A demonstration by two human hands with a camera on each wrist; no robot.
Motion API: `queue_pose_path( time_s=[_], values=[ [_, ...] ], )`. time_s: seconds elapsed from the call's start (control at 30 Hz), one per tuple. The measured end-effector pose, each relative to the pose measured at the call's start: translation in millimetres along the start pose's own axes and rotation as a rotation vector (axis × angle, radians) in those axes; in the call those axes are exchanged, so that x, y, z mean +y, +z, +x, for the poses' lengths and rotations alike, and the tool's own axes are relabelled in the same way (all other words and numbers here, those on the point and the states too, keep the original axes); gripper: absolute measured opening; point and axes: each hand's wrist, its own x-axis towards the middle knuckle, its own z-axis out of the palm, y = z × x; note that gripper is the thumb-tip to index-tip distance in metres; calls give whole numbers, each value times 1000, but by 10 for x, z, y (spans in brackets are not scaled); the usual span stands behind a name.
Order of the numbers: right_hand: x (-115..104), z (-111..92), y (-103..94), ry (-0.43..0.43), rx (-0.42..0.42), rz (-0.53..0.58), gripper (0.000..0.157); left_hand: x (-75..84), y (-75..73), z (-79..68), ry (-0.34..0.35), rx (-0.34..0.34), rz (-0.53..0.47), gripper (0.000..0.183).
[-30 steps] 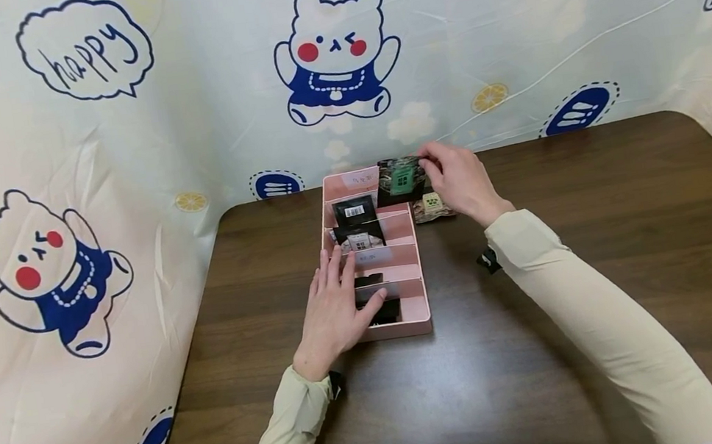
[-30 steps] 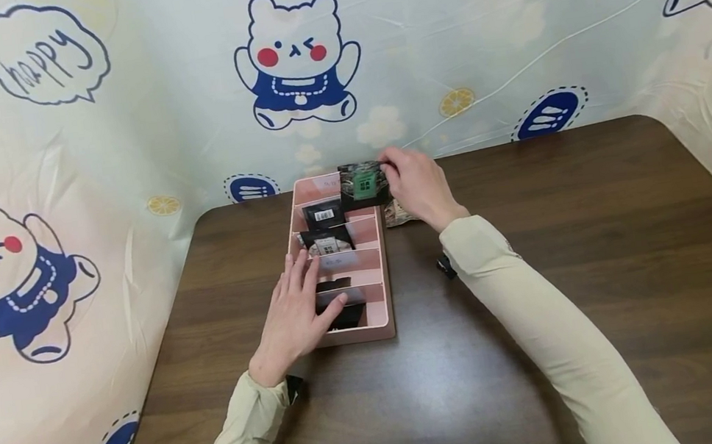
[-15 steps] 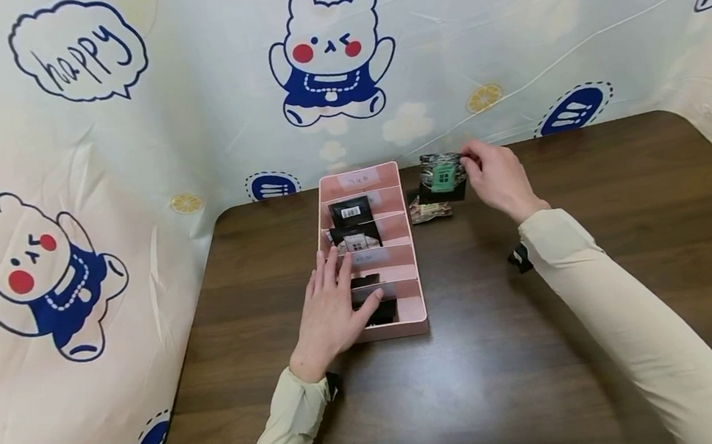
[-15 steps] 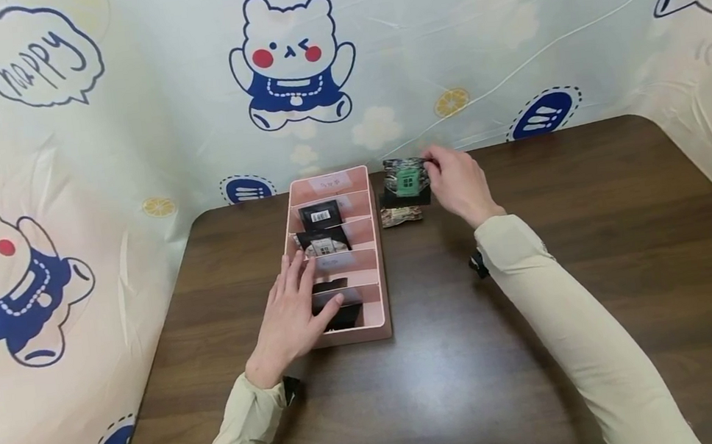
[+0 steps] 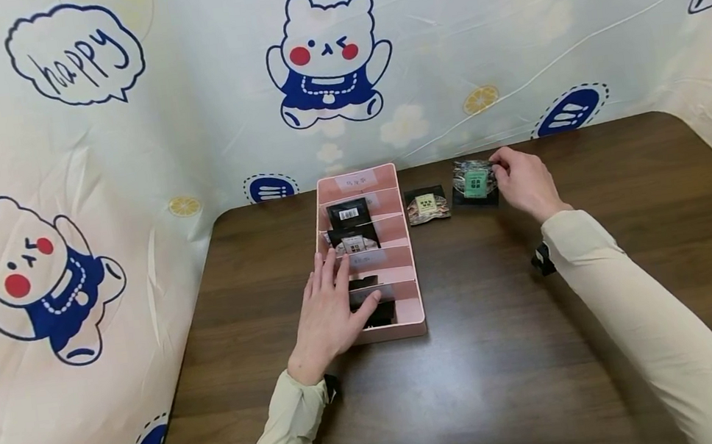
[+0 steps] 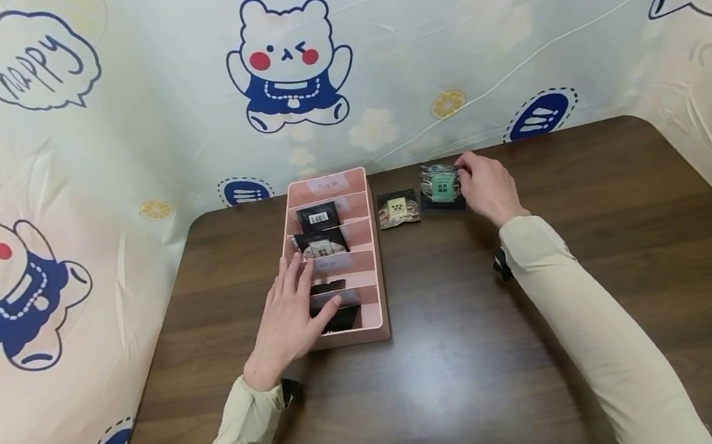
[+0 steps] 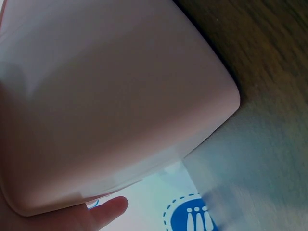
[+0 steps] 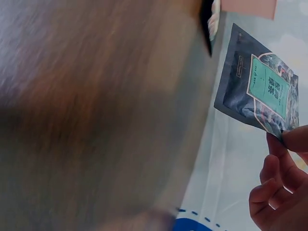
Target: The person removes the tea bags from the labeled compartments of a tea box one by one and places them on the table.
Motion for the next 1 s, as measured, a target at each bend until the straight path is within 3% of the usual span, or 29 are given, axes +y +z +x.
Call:
queue_pose_path(
  time_s=[0.57,1.0],
  values=[
    [131,138,44,22,-171,-85,29,-11,11,1,7,15,-2,85],
    [187,278,77,25,-254,-115,36,-2,0,0,13,18,2,83]
  ],
)
